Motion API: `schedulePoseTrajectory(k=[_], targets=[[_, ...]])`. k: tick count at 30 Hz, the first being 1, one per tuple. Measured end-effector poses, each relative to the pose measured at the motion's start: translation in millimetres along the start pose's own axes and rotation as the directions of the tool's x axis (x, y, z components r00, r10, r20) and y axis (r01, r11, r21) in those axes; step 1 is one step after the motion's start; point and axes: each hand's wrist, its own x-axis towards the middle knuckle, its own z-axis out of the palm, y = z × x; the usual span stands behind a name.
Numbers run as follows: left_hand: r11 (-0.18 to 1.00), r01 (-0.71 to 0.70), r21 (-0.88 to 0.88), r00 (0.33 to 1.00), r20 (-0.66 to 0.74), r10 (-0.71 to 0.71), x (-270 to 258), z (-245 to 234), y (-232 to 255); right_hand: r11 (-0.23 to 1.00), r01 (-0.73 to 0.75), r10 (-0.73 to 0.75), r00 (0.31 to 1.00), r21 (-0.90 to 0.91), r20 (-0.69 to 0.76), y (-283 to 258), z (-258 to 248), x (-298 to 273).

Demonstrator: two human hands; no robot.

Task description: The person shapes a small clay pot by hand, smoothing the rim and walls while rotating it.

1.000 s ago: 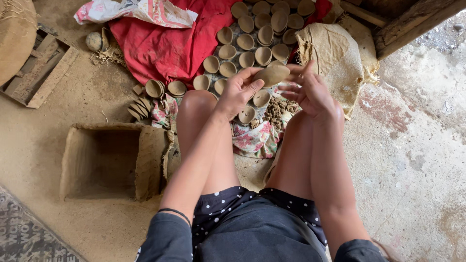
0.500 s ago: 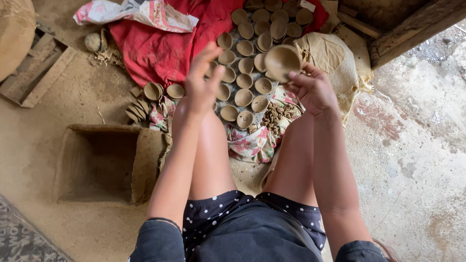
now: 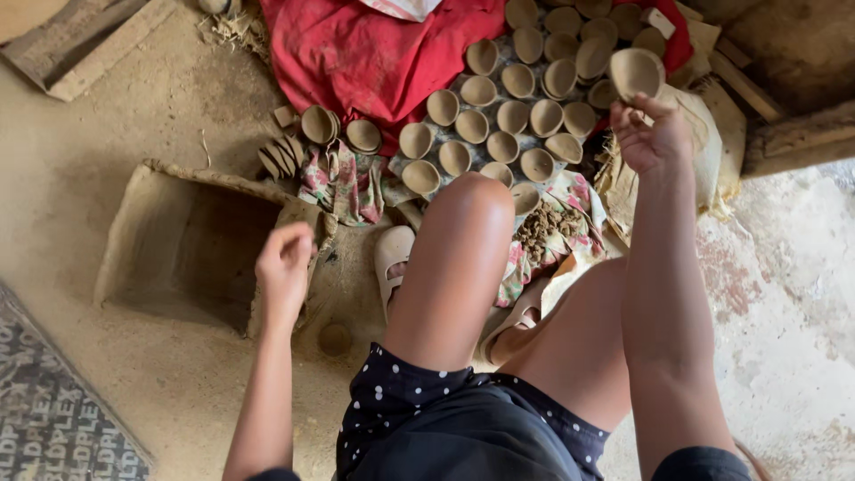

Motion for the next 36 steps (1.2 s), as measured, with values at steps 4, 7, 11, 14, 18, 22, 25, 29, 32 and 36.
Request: schedulePoseTrajectory(k=[4,7,11,14,18,22,25,29,32,36], targets=[[0.887,0.353,0.296,0.931,-0.023,-0.363,-54.8,-4.3,-40.9,0.984,-0.118,0.117,0.993,-0.136,-0.014,54.5,-11.9,104.5],[0.796,0.511,0.325,0.844,-0.013,-0.536,-94.7,-3.2,-93.2,0.907,-0.108,0.081,0.993,-0.407,-0.084,93.7,-4.6,164.2],[0.598,0.609,0.521,0.718,-0.043,-0.695,-135.0,-11.1,-171.5,0.875,-0.107,0.020,0.982,-0.472,-0.185,129.8,24.2,198.6],[0.641,0.660,0.393,0.725,-0.108,-0.680,-164.7,-19.7,-205.3,0.892,-0.129,0.016,0.967,-0.433,-0.254,141.9,46.6,209.0],[0.531,0.694,0.486,0.694,-0.258,-0.672,-175.6,-23.4,-221.4,0.898,-0.147,0.027,0.959,-0.416,-0.282,151.4,53.7,214.4],[0.533,0.701,0.474,0.706,-0.359,-0.610,-171.3,-27.9,-223.3,0.849,-0.114,-0.039,0.960,-0.516,-0.277,157.2,48.3,224.2],[0.560,0.689,0.459,0.724,-0.413,-0.552,-171.5,-23.8,-222.1,0.870,-0.082,-0.082,0.948,-0.486,-0.307,156.5,46.9,226.3],[0.567,0.610,0.553,0.792,-0.403,-0.458,-171.4,-15.6,-220.3,0.818,-0.124,0.002,0.977,-0.562,-0.213,135.1,58.9,213.2],[0.608,0.713,0.349,0.701,-0.365,-0.613,-162.5,0.7,-225.1,0.736,-0.096,-0.055,0.978,-0.670,-0.201,112.3,78.0,182.9],[0.750,0.466,0.469,0.880,-0.158,-0.448,-149.6,19.1,-232.8,0.655,-0.148,-0.096,0.956,-0.741,-0.276,111.3,68.1,99.4]])
